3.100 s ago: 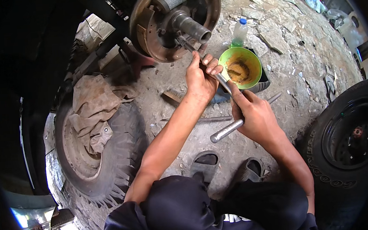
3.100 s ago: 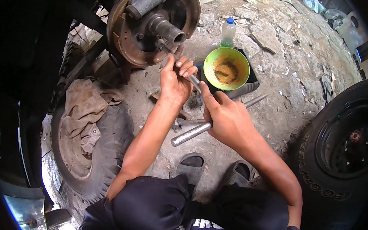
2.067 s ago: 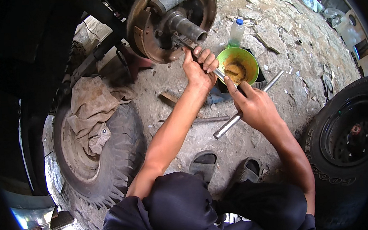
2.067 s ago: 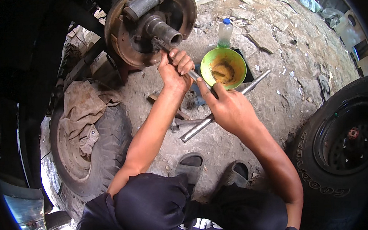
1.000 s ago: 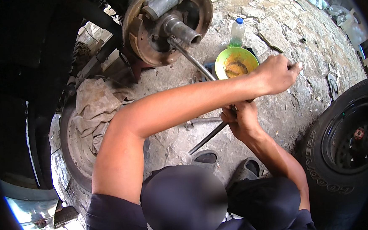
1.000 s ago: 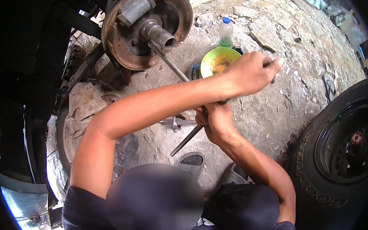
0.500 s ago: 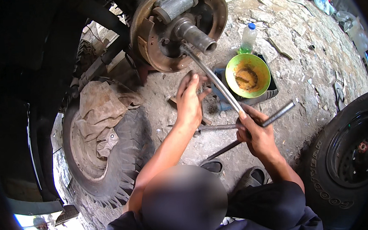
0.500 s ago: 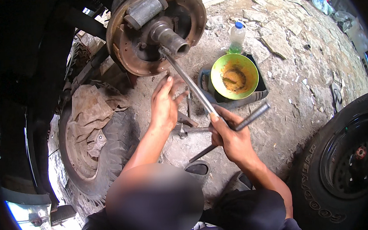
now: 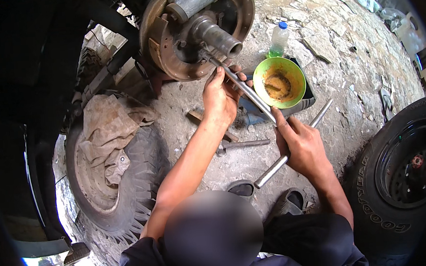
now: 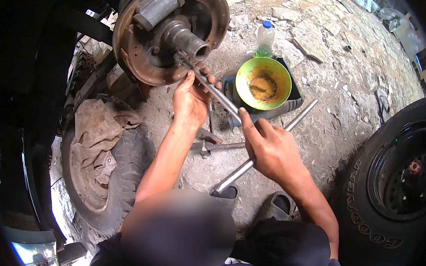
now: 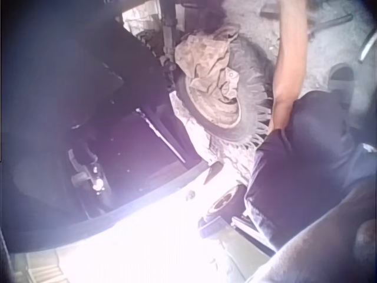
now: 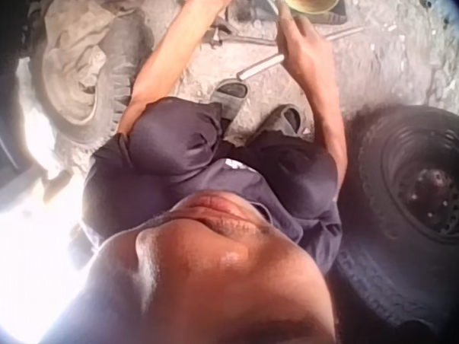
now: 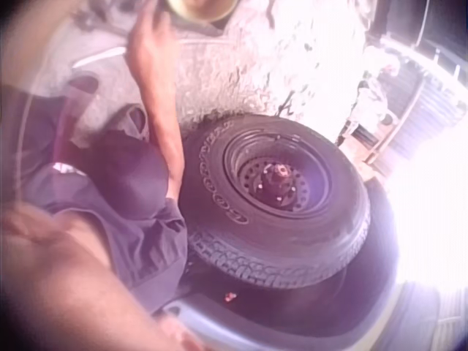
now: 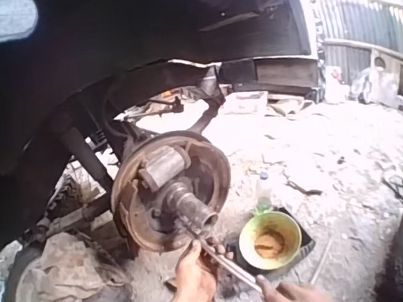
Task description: The person uses a socket wrench and a metal bar for leverage to tighten or loosen a nut on a vehicle's axle assembly.
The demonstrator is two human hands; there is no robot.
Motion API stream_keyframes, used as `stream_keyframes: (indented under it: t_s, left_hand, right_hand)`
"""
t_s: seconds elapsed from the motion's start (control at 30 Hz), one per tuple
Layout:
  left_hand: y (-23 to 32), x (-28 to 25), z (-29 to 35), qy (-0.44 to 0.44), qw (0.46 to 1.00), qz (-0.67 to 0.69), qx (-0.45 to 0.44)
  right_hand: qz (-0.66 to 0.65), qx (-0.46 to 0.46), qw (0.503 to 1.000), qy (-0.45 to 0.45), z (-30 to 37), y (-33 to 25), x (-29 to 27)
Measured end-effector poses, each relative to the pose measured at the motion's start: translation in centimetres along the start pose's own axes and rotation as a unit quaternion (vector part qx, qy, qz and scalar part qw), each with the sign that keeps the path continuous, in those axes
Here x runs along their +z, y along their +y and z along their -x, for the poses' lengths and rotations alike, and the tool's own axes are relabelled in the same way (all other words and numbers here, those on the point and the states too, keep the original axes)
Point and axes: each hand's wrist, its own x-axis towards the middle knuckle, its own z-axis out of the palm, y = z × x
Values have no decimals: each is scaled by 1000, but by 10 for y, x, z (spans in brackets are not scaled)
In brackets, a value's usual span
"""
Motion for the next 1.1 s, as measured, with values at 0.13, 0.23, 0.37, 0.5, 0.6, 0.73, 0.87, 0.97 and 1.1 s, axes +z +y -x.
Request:
stream_keyframes:
  t_s: [0.13, 0.23, 0.37, 0.5, 0.6, 0.73, 0.87, 0.97, 1.1]
  left_hand:
    - [-6, -6, -15, -90, 992, 89, 6]
    - [-12, -9, -22, -131, 981, 143, 1]
    - [-18, -3, -20, -112, 978, 176, 9]
    - [-14, -3, -24, -144, 957, 249, -11]
    - [-9, -7, -32, -223, 940, 258, -16]
    - [13, 2, -12, -35, 997, -65, -17]
    - [-15, -4, 53, -30, 983, -117, 135]
    - [-41, -15, 105, -217, 834, -276, 425]
    - [-32, -5, 116, -307, 722, -376, 492]
  right_hand:
    - [13, -13, 1000, 7, -4, 6, -7]
    - [31, -23, 999, 8, -8, 2, -14]
    - [73, -49, 996, 8, -9, 7, -19]
    - [116, -96, 989, 3, -16, 7, -27]
    - [151, -109, 982, -8, -18, -1, -30]
    - [203, -118, 972, -4, -16, -8, -26]
    - [203, -114, 972, -19, -16, 1, -30]
    - [208, -118, 971, -5, -15, 7, -23]
    - [198, -129, 972, 17, -11, -4, -13]
